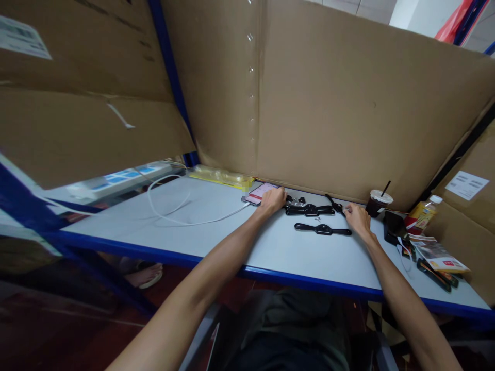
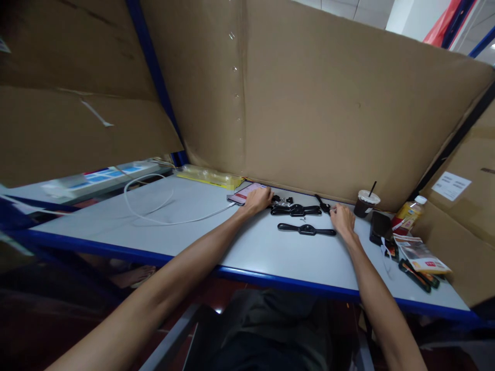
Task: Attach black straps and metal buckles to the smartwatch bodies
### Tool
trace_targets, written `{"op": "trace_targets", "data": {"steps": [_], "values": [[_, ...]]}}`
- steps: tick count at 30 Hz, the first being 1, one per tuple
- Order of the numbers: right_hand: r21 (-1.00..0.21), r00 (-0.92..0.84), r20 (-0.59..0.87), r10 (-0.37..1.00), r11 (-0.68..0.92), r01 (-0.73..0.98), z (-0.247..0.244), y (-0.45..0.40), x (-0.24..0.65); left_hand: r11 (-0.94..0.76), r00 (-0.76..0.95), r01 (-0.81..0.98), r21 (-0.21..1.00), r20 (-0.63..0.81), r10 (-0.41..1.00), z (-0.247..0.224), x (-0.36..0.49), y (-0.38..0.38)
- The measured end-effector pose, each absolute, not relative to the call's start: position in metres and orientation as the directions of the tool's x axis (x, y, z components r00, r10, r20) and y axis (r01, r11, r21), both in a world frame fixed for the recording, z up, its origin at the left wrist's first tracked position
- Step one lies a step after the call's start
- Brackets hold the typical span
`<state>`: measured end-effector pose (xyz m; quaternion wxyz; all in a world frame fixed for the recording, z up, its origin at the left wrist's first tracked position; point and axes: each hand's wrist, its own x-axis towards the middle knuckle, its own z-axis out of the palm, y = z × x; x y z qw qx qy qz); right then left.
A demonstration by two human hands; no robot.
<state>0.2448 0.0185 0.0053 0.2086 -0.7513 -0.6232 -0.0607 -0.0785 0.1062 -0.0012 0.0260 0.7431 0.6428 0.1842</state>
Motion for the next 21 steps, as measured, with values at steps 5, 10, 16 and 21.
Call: {"op": "trace_targets", "data": {"steps": [5,10,16,21], "values": [[-0.163,0.169,0.265,0.949,-0.129,0.978,-0.002,0.022,0.251,-0.291,0.216,0.911,0.292,0.262,0.941,0.004,-0.068,0.097],[-0.145,0.156,0.271,0.95,-0.12,0.982,-0.007,0.025,0.254,-0.516,0.453,0.803,0.299,0.255,0.854,0.006,-0.039,0.074],[-0.133,0.163,0.286,0.944,-0.129,0.983,-0.01,0.027,0.256,-0.761,0.716,0.612,0.214,0.256,0.649,0.005,-0.018,0.052],[-0.152,0.185,0.26,0.948,-0.149,0.977,-0.011,0.031,0.259,-0.775,0.744,0.604,0.186,0.216,0.632,0.002,-0.018,0.049]]}}
